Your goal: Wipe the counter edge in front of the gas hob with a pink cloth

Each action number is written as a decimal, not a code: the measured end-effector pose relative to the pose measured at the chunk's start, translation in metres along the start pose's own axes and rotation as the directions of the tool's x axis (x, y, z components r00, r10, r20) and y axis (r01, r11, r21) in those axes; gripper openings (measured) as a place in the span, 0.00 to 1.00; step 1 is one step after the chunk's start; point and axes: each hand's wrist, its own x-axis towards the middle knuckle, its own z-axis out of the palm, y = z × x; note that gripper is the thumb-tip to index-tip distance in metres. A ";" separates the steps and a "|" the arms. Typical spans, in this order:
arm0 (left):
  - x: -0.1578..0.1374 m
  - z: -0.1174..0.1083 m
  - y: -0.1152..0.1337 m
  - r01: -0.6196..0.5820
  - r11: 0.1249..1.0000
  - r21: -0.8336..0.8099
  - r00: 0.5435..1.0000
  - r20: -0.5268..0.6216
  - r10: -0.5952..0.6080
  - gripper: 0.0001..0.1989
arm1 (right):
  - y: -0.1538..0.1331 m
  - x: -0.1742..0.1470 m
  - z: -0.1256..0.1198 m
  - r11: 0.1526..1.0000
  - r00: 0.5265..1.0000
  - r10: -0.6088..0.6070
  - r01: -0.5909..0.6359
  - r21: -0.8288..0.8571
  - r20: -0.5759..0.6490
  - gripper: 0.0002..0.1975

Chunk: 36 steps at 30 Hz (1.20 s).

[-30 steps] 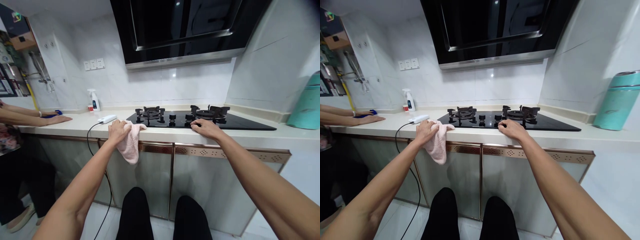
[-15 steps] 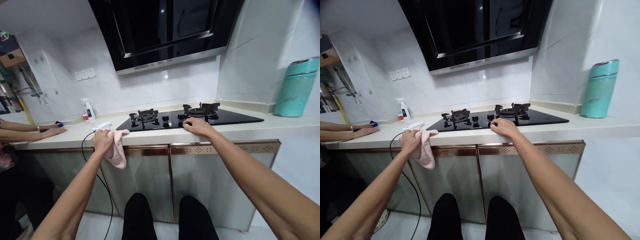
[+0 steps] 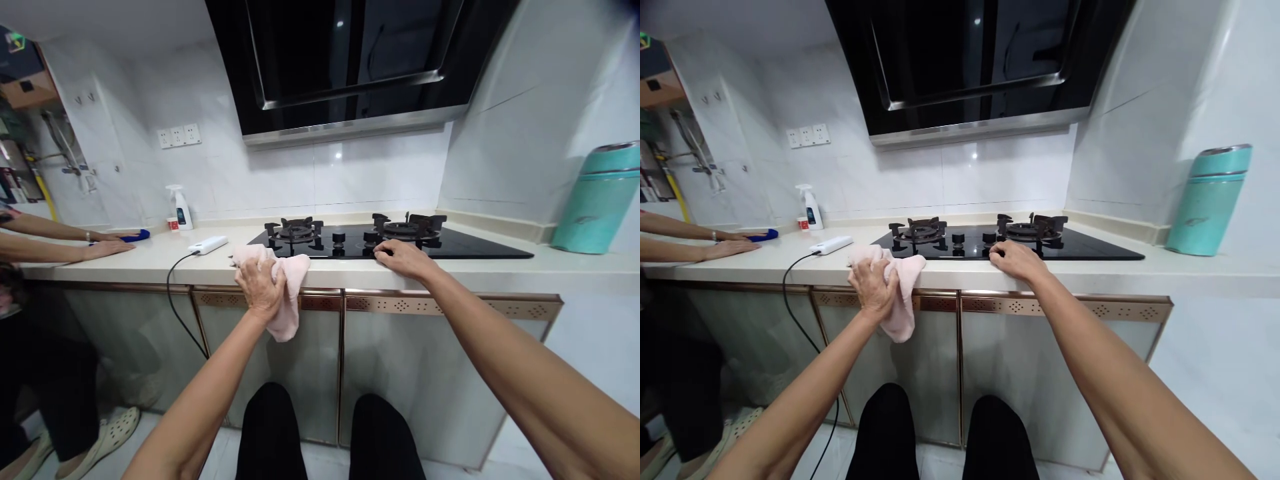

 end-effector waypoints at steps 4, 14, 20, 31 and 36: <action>-0.004 0.007 0.002 -0.012 1.000 -0.020 1.000 -0.010 0.012 0.23 | 0.000 -0.001 0.000 1.000 1.000 0.004 -0.004 -0.015 -0.013 0.20; 0.013 -0.002 -0.009 -0.160 0.986 0.049 0.986 -0.034 0.161 0.21 | 0.003 0.001 0.002 1.000 1.000 -0.007 0.007 -0.005 0.008 0.21; 0.017 -0.001 -0.007 -0.197 0.978 0.064 0.971 -0.125 0.204 0.17 | 0.004 0.001 0.001 1.000 1.000 -0.009 0.009 0.007 -0.006 0.21; 0.021 0.000 0.033 -0.239 0.971 0.016 0.968 -0.081 0.239 0.15 | 0.007 0.004 0.004 1.000 1.000 -0.009 0.009 0.010 -0.004 0.21; 0.011 -0.007 0.080 -0.411 0.903 -0.126 0.911 -0.070 0.406 0.15 | 0.007 0.006 0.005 1.000 1.000 0.012 -0.012 0.026 -0.014 0.19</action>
